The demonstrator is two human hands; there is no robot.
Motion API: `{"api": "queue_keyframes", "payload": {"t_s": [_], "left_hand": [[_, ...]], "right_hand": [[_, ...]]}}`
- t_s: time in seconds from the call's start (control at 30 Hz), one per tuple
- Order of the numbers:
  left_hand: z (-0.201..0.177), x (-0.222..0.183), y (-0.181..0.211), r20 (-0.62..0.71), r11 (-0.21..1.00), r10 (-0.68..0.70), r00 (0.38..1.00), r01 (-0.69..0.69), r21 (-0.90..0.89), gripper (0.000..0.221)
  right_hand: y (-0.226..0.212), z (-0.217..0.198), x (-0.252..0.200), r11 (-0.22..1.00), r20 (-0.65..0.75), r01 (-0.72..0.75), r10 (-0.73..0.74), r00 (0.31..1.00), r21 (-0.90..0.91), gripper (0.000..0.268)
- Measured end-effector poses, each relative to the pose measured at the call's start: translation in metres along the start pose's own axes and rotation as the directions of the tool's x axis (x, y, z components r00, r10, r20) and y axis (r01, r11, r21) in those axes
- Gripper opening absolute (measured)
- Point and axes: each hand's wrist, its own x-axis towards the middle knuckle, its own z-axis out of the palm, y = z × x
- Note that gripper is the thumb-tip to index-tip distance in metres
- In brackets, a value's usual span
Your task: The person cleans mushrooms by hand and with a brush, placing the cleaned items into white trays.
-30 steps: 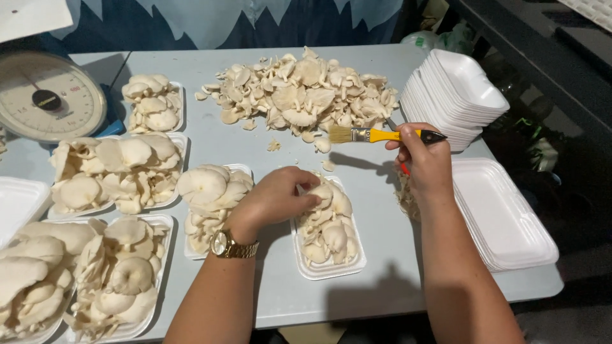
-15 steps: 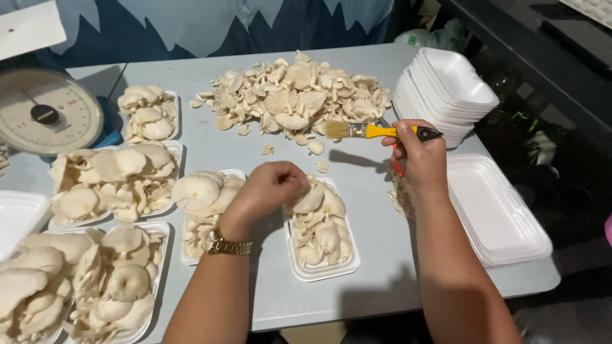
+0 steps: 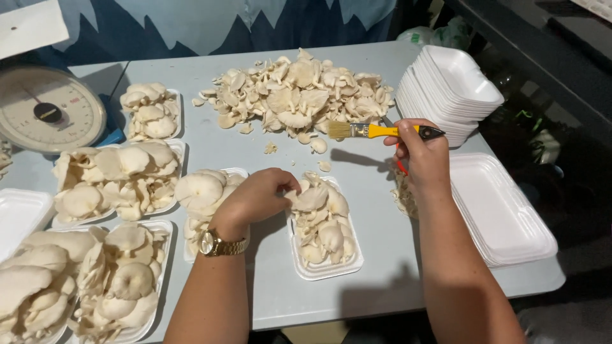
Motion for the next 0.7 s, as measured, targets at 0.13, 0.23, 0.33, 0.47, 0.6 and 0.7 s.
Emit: {"api": "queue_keyframes", "payload": {"t_s": [0.13,0.23,0.33,0.47,0.6,0.7], "left_hand": [[-0.006,-0.005,-0.004,-0.035,0.997,-0.052,0.998,0.050,-0.055,0.035],[-0.007,-0.001,-0.014,-0.132,0.981,-0.090,0.987,0.065,-0.182,0.034],[-0.004,0.002,-0.019,-0.139,0.970,-0.098,0.985,0.064,-0.233,0.034],[0.004,0.008,-0.004,-0.181,0.905,-0.185,0.966,0.096,-0.414,0.039],[0.028,0.029,-0.016,-0.186,0.956,-0.269,0.945,0.239,-0.170,0.061],[0.023,0.022,-0.006,-0.192,0.962,-0.265,0.945,0.245,-0.119,0.059]], "right_hand": [[-0.001,0.001,0.000,1.000,0.002,0.004,-0.004,1.000,0.007,0.018],[-0.002,0.001,0.000,1.000,-0.005,-0.003,0.003,1.000,0.007,0.018],[-0.001,0.002,0.000,1.000,0.005,0.000,0.000,1.000,-0.002,0.019],[0.000,0.002,-0.001,1.000,0.006,0.006,-0.006,1.000,-0.004,0.018],[0.002,0.003,0.000,1.000,0.003,0.003,-0.003,1.000,-0.012,0.017],[-0.002,0.002,-0.001,0.999,-0.008,0.004,-0.004,1.000,-0.033,0.016]]}}
